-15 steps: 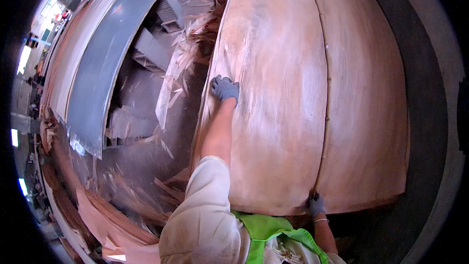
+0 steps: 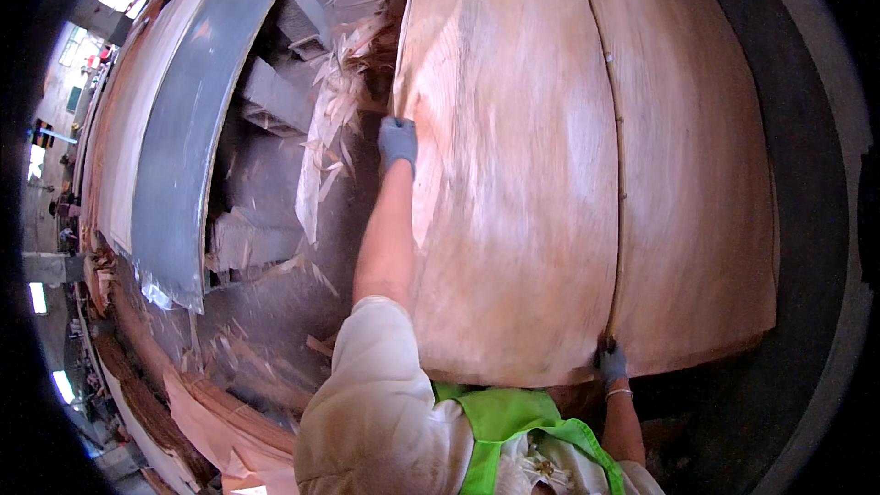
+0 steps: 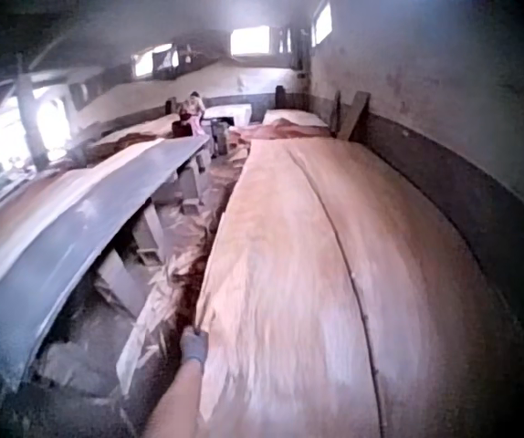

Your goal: The person processes wood veneer sheets by peeling, stacking, and trimming them on a large workspace, using a handheld blade to cut sections of the veneer.

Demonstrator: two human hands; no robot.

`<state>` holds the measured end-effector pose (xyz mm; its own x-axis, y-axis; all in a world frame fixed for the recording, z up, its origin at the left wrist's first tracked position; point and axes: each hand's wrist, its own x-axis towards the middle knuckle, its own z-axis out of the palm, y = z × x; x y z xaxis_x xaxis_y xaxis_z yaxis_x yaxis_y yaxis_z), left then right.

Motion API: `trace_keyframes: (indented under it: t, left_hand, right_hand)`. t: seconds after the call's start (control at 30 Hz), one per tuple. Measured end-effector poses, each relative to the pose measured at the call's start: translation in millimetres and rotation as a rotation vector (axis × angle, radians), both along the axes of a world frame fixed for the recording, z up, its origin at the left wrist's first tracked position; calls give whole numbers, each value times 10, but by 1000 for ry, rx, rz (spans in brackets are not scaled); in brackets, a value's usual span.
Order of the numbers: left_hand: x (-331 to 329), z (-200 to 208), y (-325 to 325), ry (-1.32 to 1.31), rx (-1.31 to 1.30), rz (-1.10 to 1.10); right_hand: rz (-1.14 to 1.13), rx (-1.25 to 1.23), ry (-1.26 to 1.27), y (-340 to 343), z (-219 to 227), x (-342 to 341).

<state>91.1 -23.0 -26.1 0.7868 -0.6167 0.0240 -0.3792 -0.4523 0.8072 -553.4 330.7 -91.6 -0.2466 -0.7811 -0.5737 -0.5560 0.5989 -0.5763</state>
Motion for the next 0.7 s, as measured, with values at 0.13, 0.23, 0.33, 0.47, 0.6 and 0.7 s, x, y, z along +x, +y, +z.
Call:
trace_keyframes:
  t: [0.13,0.23,0.33,0.47,0.6,0.7]
  left_hand:
    - [93,704,143,-135,-141,-76]
    - [184,1055,328,-225,-63,-143]
    - [228,1209,558,-371,-74,-192]
    - [548,1032,927,-438,-278,-143]
    - [1124,690,1689,-14,-299,189]
    - [1265,616,3024,-65,68,463]
  right_hand:
    - [23,204,97,-201,331,275]
    - [27,137,100,-59,241,161]
    - [70,58,137,-49,149,115]
    - [83,84,196,-233,539,359]
    - [94,43,175,-198,598,393]
    - [157,47,268,-229,744,384]
